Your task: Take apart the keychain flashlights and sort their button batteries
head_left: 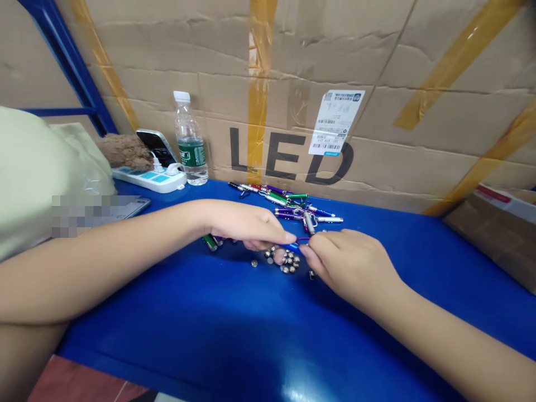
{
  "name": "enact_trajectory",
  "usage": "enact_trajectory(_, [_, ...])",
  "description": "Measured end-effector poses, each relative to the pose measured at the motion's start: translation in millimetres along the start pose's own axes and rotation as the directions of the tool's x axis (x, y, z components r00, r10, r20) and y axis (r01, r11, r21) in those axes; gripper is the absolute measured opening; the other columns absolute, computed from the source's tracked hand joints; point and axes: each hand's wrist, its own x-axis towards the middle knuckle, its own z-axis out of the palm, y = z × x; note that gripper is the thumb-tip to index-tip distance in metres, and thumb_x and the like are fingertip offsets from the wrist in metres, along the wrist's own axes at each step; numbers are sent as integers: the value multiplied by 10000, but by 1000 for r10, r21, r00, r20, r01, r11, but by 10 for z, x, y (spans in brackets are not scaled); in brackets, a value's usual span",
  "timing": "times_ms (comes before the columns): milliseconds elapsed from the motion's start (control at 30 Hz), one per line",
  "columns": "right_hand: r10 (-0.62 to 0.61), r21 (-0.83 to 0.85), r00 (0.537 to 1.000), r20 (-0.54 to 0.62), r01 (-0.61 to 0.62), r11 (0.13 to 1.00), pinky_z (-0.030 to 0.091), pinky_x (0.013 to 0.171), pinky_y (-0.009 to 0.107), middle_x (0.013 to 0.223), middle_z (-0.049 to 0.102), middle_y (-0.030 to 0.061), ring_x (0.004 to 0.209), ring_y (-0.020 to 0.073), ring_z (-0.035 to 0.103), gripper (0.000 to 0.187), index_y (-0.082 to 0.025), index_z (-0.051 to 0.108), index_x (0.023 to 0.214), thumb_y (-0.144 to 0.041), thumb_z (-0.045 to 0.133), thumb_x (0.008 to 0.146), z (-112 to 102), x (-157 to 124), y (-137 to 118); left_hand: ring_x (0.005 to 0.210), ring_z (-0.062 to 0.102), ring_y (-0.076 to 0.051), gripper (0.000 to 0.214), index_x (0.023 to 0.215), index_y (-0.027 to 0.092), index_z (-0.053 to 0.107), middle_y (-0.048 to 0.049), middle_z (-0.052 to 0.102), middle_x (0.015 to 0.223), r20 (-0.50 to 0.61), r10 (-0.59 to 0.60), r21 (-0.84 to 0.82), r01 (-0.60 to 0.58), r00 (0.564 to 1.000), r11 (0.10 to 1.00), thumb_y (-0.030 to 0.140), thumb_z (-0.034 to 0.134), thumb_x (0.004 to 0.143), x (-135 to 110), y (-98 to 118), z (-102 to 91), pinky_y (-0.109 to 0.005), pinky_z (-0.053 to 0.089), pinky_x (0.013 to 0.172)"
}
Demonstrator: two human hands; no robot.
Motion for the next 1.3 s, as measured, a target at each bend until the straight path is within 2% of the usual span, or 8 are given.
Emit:
enact_trajectory(167, [-102, -44, 966, 239, 116, 992, 185, 498, 316, 519, 604, 12, 412, 134, 445, 371, -210, 528, 637, -291, 366, 961, -17, -44, 21, 695, 569, -104, 330, 888, 196, 734, 5, 689, 794, -43, -84, 408, 94, 996, 908, 436, 508, 912, -97, 32, -110, -183, 421, 628])
enact_trajectory(400, [-239, 23, 889, 391, 250, 968, 148, 486, 313, 492, 599, -7, 376, 150, 471, 374, -218, 525, 639, -287, 378, 977, -148, -80, 90, 758, 610, -113, 298, 981, 198, 706, -8, 721, 945, -146, -82, 556, 150, 986, 817, 426, 530, 902, -190, 25, -275, -187, 415, 688])
enact_trajectory(567, [-266, -19, 831, 489, 315, 949, 105, 482, 317, 495, 615, 0, 360, 146, 447, 308, -223, 549, 621, -252, 482, 920, -107, -77, 31, 965, 618, -155, 297, 1115, 219, 679, -24, 691, 1135, -289, -53, 629, 231, 956, 742, 351, 558, 877, -184, -289, -521, -210, 420, 807])
enact_trajectory(700, [-267, -50, 857, 440, 321, 946, 103, 488, 317, 475, 607, 4, 349, 157, 453, 307, -223, 546, 601, -253, 508, 904, -101, -78, 36, 1000, 608, -152, 336, 1150, 230, 674, -18, 674, 1194, -280, -87, 653, 256, 956, 713, 256, 492, 869, -185, -517, -660, -221, 421, 863])
enact_trajectory(900, [-249, -107, 916, 313, 294, 950, 163, 488, 321, 475, 581, -13, 373, 175, 505, 350, -225, 507, 601, -278, 453, 943, -181, -73, 124, 891, 636, -138, 316, 1001, 244, 727, 18, 719, 1078, -380, -199, 604, 405, 903, 687, 272, 449, 853, -164, -463, -645, -215, 438, 785])
enact_trajectory(1033, [-230, -168, 942, 244, 275, 947, 211, 494, 324, 479, 568, -19, 393, 178, 529, 390, -229, 490, 610, -276, 375, 980, -208, -53, 136, 876, 635, -178, 301, 1009, 207, 707, -32, 720, 1011, -567, -39, 687, 498, 823, 529, 244, 450, 857, -88, -609, -733, -264, 448, 777])
enact_trajectory(1133, [-235, -192, 954, 185, 270, 944, 235, 500, 325, 478, 564, -22, 398, 175, 539, 422, -230, 478, 606, -279, 329, 998, -208, -39, 121, 1005, 619, -229, 313, 1102, 159, 660, -102, 678, 1113, -679, 101, 681, 573, 727, 455, 248, 452, 885, -31, -859, -853, -308, 450, 855])
enact_trajectory(1300, [-230, -209, 965, 125, 252, 945, 239, 494, 328, 472, 555, -29, 394, 165, 535, 429, -230, 458, 593, -276, 330, 1000, -196, -36, 104, 1076, 603, -238, 349, 1192, 134, 614, -129, 647, 1166, -670, 94, 676, 553, 736, 488, 303, 510, 905, 31, -1181, -956, -312, 445, 917])
